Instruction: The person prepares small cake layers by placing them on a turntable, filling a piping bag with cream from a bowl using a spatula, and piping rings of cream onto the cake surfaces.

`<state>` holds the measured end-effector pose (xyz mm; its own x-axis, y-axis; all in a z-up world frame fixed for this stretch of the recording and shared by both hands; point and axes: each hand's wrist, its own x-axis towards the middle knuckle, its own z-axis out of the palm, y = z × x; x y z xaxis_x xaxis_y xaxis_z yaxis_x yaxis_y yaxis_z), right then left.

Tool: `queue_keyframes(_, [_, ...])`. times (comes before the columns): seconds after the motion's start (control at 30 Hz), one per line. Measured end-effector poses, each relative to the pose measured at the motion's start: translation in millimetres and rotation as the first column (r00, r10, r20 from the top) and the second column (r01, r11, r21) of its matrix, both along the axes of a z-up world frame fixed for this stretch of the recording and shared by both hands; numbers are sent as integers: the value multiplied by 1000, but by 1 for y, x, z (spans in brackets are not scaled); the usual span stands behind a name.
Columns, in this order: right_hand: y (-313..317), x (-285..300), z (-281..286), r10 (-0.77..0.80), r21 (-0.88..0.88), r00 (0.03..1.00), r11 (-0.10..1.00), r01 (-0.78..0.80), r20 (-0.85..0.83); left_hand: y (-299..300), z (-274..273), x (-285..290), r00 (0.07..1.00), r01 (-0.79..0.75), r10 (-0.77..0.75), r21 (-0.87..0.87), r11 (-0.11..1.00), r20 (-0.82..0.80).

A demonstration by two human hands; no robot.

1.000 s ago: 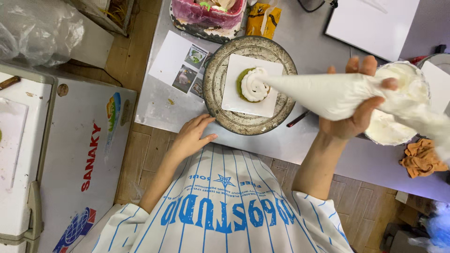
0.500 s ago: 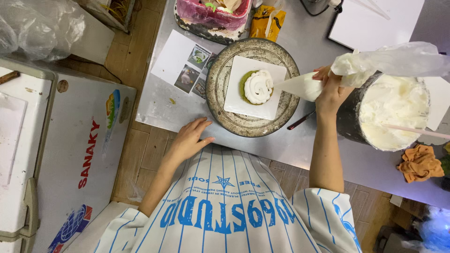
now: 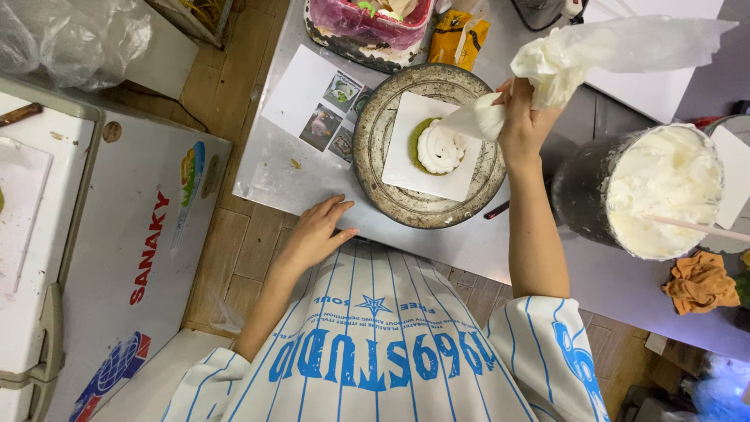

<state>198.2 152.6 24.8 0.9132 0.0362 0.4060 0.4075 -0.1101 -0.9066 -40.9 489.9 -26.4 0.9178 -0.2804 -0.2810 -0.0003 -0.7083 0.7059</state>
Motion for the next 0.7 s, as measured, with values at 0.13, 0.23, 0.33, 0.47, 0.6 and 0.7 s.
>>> queue_keyframes(0.13, [13, -19, 3, 61, -4, 998, 998, -62, -24, 5, -3, -9, 1000, -2, 2, -2, 1000, 19])
queue_keyframes(0.23, [10, -41, 16, 138, 25, 988, 990, -137, -63, 8, -6, -15, 1000, -11, 11, 7, 1000, 1])
queue_keyframes(0.33, [-12, -61, 46, -19, 29, 999, 999, 21, -40, 12, -7, -17, 1000, -11, 11, 17, 1000, 9])
queue_keyframes(0.47, [-68, -127, 101, -91, 368, 980, 917, 152, -177, 9, -1, -17, 998, 19, -20, 14, 1000, 59])
queue_keyframes(0.6, [-112, -210, 110, -271, 273, 952, 914, 301, -143, -8, 17, -6, 997, 71, -71, -21, 997, 28])
queue_keyframes(0.7, [-139, -253, 98, -414, -11, 893, 908, 418, -175, -34, 37, 1, 986, 154, -162, -150, 977, -40])
